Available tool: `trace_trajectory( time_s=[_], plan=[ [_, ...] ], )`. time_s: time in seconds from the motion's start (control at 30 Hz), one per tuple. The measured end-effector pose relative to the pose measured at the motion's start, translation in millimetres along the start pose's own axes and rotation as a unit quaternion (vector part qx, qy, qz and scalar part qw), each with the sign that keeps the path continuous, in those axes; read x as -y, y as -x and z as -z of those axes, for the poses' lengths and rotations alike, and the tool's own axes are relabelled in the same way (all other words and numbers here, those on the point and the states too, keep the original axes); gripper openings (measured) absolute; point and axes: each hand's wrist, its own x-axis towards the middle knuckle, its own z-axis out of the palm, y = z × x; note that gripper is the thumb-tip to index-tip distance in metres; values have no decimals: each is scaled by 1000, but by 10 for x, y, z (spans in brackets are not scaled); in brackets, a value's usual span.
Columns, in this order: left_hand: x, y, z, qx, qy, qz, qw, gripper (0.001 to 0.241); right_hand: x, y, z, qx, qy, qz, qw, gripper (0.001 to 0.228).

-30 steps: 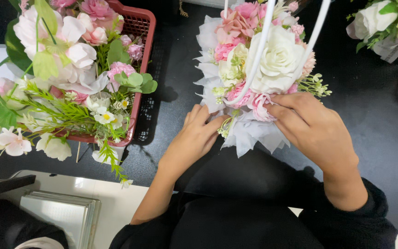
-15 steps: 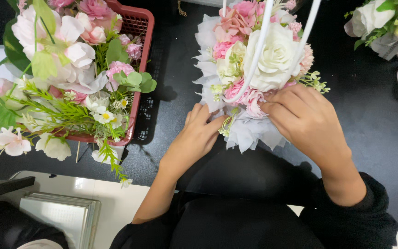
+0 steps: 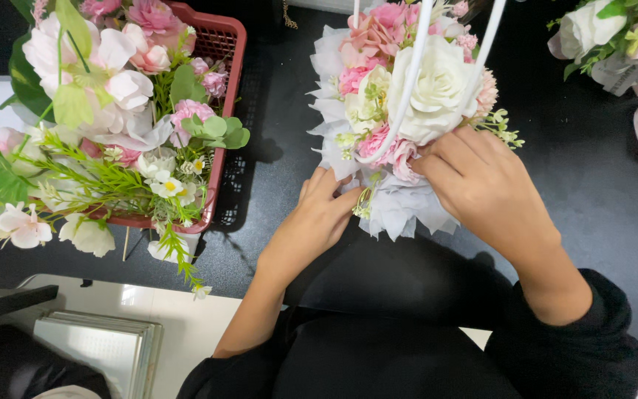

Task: The person arranges various artificial flowers and greenery into a small white basket with handles, pulling stems from a red plastic container and positioning them into the arrangement by hand.

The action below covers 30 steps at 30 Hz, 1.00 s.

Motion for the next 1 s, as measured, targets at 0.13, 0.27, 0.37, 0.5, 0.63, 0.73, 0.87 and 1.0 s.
trace_trajectory(
  time_s=[0.13,0.27,0.37,0.5,0.63,0.73,0.87,1.0],
  plan=[
    [-7,1,-11,-5,1,-7,1000,14,20,-43,93,17,18,-7,1000,20],
    [5,17,-26,-3,-2,-1,1000,15,17,-62,115,70,39,-1,997,10],
    [-4,12,-42,-1,1,1,1000,14,9,-39,54,84,74,3,994,9],
    [-18,26,-36,-4,-15,3,1000,11,-18,18,-80,70,80,-1,994,13],
    [12,72,-49,-3,-35,7,999,22,-12,99,38,30,51,6,998,15],
    [31,110,-31,2,-40,-5,999,32,10,209,134,34,35,-21,999,18],
    [20,118,72,-3,-64,11,998,30,55,275,248,11,-8,-49,999,25],
    [54,112,68,8,-74,16,997,33,101,327,248,-8,-123,-40,992,24]
  ],
)
